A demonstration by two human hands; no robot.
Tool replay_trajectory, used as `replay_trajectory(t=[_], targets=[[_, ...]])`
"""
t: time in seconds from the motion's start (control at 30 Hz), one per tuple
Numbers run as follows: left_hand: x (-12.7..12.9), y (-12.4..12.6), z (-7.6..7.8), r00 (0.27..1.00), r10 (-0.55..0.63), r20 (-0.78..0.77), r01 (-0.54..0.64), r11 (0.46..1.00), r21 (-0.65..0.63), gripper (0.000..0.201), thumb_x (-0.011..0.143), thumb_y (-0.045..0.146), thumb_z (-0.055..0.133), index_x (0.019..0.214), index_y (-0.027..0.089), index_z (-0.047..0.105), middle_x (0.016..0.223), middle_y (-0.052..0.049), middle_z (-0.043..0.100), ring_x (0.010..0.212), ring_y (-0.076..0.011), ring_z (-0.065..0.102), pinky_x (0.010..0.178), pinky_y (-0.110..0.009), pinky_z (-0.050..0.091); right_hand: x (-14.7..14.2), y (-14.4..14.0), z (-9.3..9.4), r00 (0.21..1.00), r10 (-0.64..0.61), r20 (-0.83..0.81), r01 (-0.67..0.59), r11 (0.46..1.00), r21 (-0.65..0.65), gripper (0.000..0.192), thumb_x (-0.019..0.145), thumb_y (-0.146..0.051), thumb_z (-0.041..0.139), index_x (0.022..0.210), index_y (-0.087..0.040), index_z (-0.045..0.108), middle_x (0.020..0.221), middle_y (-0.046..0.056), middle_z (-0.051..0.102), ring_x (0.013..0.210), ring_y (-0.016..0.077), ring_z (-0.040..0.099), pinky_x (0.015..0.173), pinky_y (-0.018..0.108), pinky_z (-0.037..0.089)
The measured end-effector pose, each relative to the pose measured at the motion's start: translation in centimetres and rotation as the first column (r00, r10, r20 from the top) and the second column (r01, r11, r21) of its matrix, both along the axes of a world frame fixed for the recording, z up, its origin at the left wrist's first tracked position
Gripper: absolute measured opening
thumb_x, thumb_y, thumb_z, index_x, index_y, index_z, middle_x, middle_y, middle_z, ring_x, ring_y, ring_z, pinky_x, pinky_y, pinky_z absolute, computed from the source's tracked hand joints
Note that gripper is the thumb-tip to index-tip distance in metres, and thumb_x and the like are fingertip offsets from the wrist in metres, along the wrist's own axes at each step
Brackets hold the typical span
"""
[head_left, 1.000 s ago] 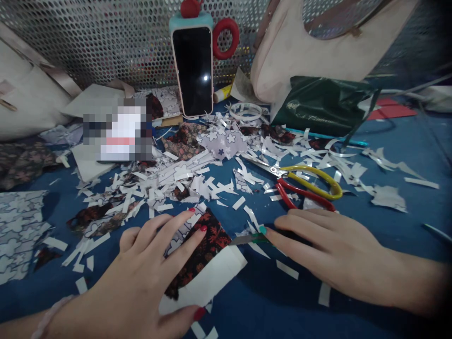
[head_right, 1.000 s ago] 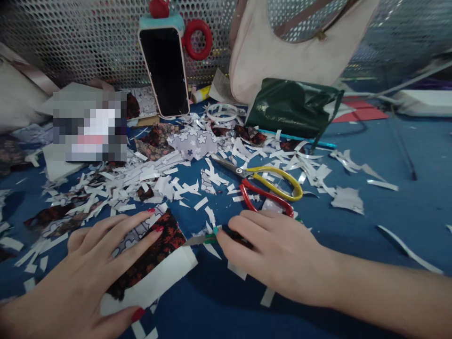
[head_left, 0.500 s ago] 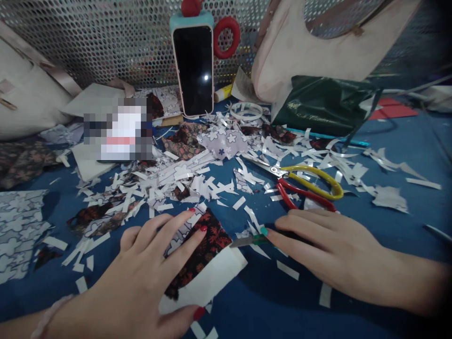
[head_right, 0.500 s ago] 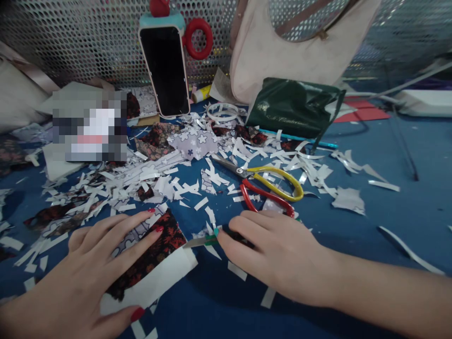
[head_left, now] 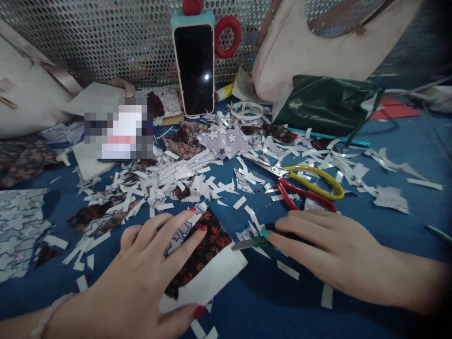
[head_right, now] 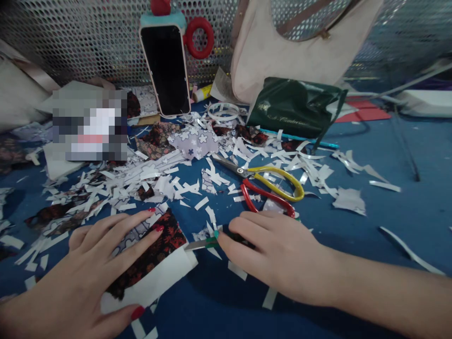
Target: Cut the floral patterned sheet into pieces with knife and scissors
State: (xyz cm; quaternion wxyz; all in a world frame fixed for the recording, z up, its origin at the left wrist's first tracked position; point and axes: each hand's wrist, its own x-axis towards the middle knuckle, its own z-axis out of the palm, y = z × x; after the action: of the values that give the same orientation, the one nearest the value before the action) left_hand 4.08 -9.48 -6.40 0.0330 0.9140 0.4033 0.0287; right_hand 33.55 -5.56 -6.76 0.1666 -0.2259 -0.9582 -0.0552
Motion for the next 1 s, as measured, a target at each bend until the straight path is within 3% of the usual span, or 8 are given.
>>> replay_trajectory(t=[1.0], targets=[[-0.05, 0.22, 0.28, 1.000, -0.027, -0.011, 0.027, 1.000, -0.001, 0.067, 0.075, 0.041, 0.054, 0.137, 0.025, 0.037, 0.140, -0.010, 0.037, 0.113, -0.0368, 0.041, 0.083, -0.046, 0.036, 0.08, 0.61, 0.37, 0.993, 0.115, 0.001, -0.115, 0.993, -0.021, 0.018, 0.091, -0.008, 0.034, 0.091, -0.014, 0.051, 0.073, 0.006, 0.063, 0.064, 0.0142, 0.057, 0.055, 0.026, 0.044]])
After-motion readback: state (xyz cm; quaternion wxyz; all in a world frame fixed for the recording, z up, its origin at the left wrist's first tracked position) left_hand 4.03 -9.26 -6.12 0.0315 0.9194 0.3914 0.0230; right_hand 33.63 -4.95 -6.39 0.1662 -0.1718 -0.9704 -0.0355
